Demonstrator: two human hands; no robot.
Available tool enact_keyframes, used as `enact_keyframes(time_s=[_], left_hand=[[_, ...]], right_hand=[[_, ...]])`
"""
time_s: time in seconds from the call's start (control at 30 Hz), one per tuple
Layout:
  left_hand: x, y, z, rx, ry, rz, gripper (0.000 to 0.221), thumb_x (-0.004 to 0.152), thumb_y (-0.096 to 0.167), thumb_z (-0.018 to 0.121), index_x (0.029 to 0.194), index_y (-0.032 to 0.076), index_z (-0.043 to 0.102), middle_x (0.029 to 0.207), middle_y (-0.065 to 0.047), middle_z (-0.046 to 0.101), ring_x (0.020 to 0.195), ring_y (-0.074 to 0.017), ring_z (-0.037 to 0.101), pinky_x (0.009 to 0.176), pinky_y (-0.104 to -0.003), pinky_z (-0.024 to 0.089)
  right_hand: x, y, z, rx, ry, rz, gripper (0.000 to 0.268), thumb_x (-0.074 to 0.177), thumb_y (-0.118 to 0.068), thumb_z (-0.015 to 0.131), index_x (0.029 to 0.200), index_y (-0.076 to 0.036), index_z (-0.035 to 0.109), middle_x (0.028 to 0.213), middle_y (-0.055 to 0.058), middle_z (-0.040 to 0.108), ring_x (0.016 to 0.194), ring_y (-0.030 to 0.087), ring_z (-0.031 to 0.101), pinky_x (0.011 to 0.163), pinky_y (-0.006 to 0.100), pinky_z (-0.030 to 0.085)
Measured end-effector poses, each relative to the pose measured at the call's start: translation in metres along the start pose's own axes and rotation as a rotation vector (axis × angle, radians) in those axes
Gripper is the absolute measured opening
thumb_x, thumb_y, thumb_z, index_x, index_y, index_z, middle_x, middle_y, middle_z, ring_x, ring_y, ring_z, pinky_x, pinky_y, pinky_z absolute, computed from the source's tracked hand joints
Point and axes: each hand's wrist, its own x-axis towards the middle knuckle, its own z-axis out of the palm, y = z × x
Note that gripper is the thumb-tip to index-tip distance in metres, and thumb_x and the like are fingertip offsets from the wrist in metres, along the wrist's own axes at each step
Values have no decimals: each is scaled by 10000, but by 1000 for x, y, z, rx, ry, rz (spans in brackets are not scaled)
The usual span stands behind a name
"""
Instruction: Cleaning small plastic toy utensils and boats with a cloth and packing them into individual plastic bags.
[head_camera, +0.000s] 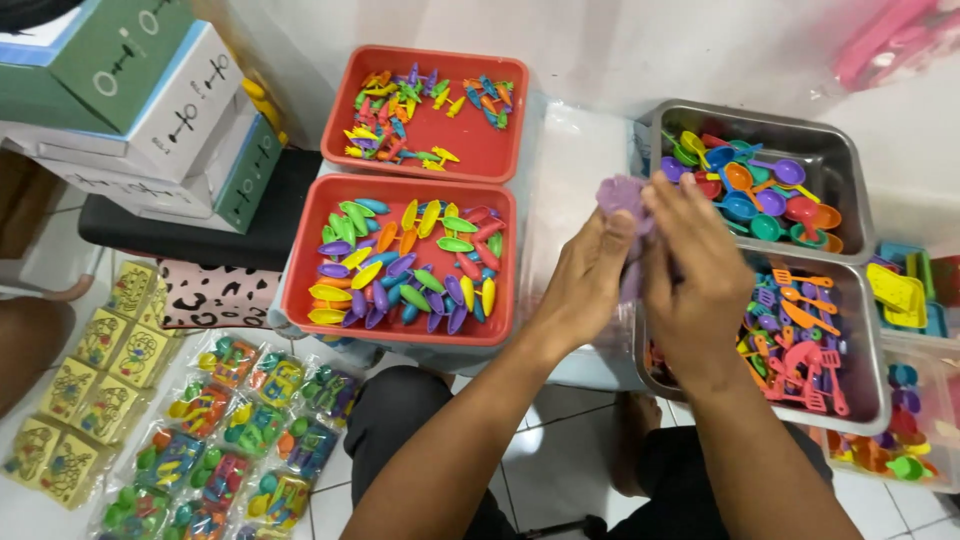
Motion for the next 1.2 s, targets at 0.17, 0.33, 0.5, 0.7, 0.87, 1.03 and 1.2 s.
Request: enact_keyframes(time_s=[0.17, 0.33, 0.5, 0.7, 0.87, 1.03, 1.2], left_hand=[[3, 21, 6, -100, 10, -39, 784, 1064, 578, 219, 1523, -21, 429, 1464, -331, 511, 1411, -448, 463, 1212, -558, 327], [4, 15, -9, 41, 10, -87, 933, 1011, 677, 73, 1157, 3, 702, 1022, -236, 710, 1018, -378, 645, 1016, -559, 451], [7, -24, -5, -11, 48, -141, 756, 1043, 680, 243, 794, 101, 661, 723, -64, 593, 721, -230, 589, 745, -371, 495], [-6, 58, -2, -232, 101, -88, 790, 1062, 663, 224, 1046, 62, 737, 948, -61, 686, 911, -184, 639, 950, -384, 542], [1, 27, 3, -221, 83, 67, 743, 1129, 565, 194, 1267, 30, 689, 1467, -198, 557, 1341, -356, 525, 1186, -519, 359], [3, 28, -3, -42, 11, 100, 786, 1120, 554, 123, 1402, -18, 582, 1611, -227, 414, 1466, -501, 380, 1238, -621, 236], [8, 7, -7, -104, 9, 142, 662, 1122, 528, 261, 1517, 55, 507, 1441, -220, 597, 1379, -364, 535, 1217, -529, 364]], right_hand=[[-18, 22, 7, 40, 30, 114, 176, 993, 13, 704, 1156, -5, 768, 1161, 151, 708, 1076, 393, 695, 951, 482, 532], [-19, 6, 10, 72, -10, 71, 183, 933, 12, 720, 1095, -50, 778, 1106, 129, 700, 1020, 373, 697, 906, 465, 545], [-9, 18, 6, 152, 52, 162, 216, 961, 66, 671, 1149, 4, 759, 1059, 179, 680, 978, 421, 693, 849, 490, 529], [-9, 7, 9, 117, 135, 67, 212, 939, 60, 730, 1131, -13, 780, 1123, 160, 711, 1037, 370, 715, 915, 442, 563], [-11, 5, 11, 82, 110, 72, 210, 934, -11, 729, 1134, -46, 783, 1083, 129, 701, 981, 357, 686, 879, 459, 538], [-10, 10, 6, -29, 76, 43, 214, 897, -30, 746, 1108, -52, 778, 1062, 120, 694, 981, 352, 671, 887, 482, 517], [-12, 15, 8, -105, 35, 83, 191, 941, -126, 750, 1129, -120, 783, 1067, 52, 690, 1002, 295, 662, 883, 426, 502]])
